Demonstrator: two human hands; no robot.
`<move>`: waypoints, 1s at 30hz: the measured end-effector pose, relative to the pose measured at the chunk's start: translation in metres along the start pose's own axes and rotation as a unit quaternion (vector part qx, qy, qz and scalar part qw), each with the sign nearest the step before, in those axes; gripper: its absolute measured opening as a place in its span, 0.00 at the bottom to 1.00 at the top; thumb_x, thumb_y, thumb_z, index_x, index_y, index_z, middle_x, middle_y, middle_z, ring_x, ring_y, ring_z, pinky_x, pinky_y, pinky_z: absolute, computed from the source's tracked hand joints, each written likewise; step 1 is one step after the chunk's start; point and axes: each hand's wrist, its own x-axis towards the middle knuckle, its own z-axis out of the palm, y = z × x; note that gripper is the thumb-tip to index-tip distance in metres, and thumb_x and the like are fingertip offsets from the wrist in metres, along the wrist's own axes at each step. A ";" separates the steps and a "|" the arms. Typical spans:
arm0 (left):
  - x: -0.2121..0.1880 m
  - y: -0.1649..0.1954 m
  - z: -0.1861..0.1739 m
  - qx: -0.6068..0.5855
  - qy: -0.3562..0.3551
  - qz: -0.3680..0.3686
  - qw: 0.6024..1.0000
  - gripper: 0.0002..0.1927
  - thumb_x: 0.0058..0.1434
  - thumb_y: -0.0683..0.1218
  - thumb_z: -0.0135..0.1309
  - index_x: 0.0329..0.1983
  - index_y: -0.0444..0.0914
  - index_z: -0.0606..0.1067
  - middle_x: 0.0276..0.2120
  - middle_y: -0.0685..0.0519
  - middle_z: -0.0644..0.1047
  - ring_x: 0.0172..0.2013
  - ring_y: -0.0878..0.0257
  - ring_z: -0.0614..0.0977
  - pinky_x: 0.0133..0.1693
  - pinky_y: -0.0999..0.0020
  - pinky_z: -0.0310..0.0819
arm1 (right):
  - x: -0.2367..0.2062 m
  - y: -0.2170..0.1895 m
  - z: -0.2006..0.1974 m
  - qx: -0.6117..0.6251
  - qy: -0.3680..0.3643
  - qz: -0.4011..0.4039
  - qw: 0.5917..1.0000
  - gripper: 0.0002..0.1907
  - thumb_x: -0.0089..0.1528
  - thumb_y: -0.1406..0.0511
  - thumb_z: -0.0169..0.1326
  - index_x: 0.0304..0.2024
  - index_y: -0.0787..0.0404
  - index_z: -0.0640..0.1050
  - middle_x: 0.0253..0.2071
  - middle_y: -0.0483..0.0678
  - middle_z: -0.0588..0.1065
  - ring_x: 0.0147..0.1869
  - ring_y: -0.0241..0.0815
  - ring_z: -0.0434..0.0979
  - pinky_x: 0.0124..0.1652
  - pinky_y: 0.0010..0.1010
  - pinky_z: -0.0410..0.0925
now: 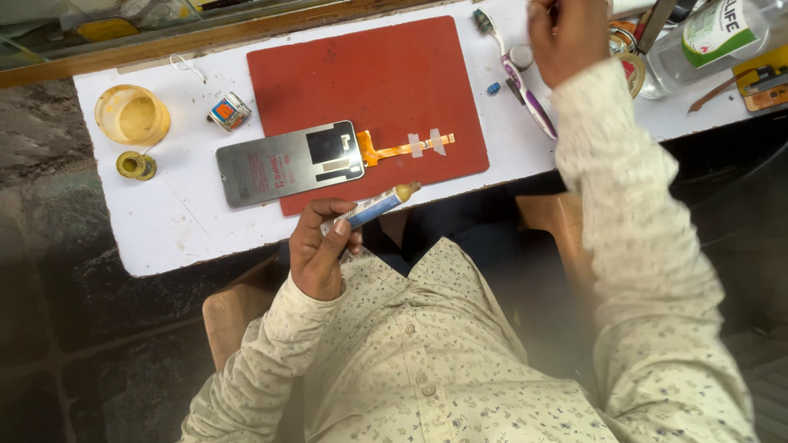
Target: The person secures a smartphone flex cable to a metal backplate using small pieces of tape, then applies adhesive from two different tubes to the taped sections. The person uses a small brush to spread the adhesive evenly along the cable.
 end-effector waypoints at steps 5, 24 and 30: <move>0.003 -0.002 -0.003 -0.034 0.011 -0.020 0.999 0.12 0.73 0.47 0.49 0.53 0.34 0.71 0.34 0.54 0.72 0.32 0.68 0.71 0.36 0.73 0.67 | -0.080 -0.069 -0.023 0.376 0.018 0.243 0.894 0.02 0.67 0.77 0.54 0.43 0.71 0.76 0.36 0.48 0.77 0.37 0.35 0.77 0.39 0.24 0.71; 0.004 -0.001 -0.012 -0.063 0.008 -0.046 0.997 0.13 0.74 0.49 0.45 0.46 0.34 0.73 0.25 0.59 0.65 0.25 0.72 0.61 0.28 0.75 0.54 | -0.112 -0.170 -0.023 0.275 -0.076 0.040 0.958 0.07 0.63 0.77 0.61 0.44 0.68 0.81 0.40 0.49 0.75 0.41 0.35 0.76 0.41 0.22 0.70; 0.005 -0.003 -0.012 -0.052 0.006 -0.040 0.998 0.12 0.74 0.48 0.45 0.46 0.35 0.73 0.24 0.59 0.65 0.24 0.72 0.61 0.28 0.75 0.54 | -0.113 -0.167 -0.021 0.288 -0.092 0.044 0.952 0.06 0.63 0.76 0.61 0.43 0.68 0.81 0.40 0.48 0.75 0.41 0.34 0.76 0.41 0.22 0.71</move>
